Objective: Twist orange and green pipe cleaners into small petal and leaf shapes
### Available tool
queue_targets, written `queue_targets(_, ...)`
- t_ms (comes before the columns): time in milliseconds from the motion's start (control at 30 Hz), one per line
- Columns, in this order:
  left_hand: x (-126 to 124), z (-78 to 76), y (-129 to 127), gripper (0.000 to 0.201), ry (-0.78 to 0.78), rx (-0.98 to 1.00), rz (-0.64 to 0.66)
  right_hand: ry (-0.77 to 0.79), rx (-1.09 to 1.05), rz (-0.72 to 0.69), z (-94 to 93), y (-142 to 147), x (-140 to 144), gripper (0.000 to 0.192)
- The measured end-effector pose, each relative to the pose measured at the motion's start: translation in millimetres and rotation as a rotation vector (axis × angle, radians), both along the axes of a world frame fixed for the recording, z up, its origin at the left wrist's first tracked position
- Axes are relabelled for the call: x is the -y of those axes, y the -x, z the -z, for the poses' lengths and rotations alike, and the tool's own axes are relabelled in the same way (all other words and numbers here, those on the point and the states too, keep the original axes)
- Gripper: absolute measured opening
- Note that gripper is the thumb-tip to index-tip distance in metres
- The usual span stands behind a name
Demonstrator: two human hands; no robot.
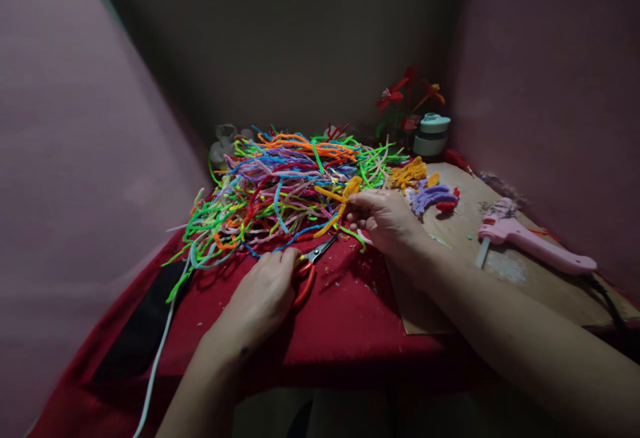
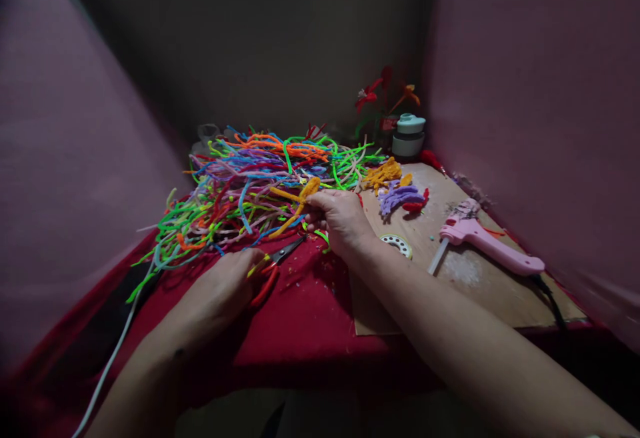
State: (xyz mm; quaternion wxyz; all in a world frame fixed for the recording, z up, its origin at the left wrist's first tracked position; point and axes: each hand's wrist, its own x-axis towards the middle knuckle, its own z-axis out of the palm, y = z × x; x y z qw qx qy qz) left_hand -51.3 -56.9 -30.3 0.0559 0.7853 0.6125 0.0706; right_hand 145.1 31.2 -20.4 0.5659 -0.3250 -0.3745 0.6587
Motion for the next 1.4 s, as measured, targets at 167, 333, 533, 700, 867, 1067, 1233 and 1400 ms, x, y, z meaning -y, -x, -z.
queue_targets(167, 23.7, -16.0, 22.2, 0.029, -0.03, -0.145, -0.188, -0.019, 0.035, 0.022, -2.5, -1.3, -0.9, 0.009)
queue_targets(333, 26.5, -24.9, 20.8, 0.034, -0.246, -0.089, -0.15, 0.004, 0.073, -0.014, -2.7, 0.1, 2.0, 0.01)
queue_targets(533, 8.2, -25.1, -9.0, 0.039, -0.361, -0.356, -0.11, -0.012, 0.085, -0.08, 1.2, 0.7, -0.2, 0.011)
queue_targets(700, 2.6, -24.9, -16.2, 0.042, -0.368, -0.491, -0.114, 0.027, 0.091, -0.079, -1.2, 1.2, 1.1, 0.014)
queue_targets(867, 2.4, -24.3, -19.4, 0.043, -0.349, -0.543, -0.124, 0.048, 0.113, -0.069, -3.5, 1.3, 3.1, 0.013)
queue_targets(1067, 4.1, -23.1, -22.8, 0.044, -0.331, -0.554, -0.15, 0.052, 0.128, -0.072, -5.2, 1.7, 3.9, 0.011)
queue_targets(1233, 5.3, -22.3, -24.2, 0.042, -0.287, -0.546, -0.164, 0.065, 0.145, -0.061, -4.7, 2.4, 4.0, 0.011)
queue_targets(1400, 5.3, -22.4, -26.7, 0.041, -0.271, -0.524, -0.157, 0.093, 0.166, -0.066, -5.1, 2.5, 4.3, 0.011)
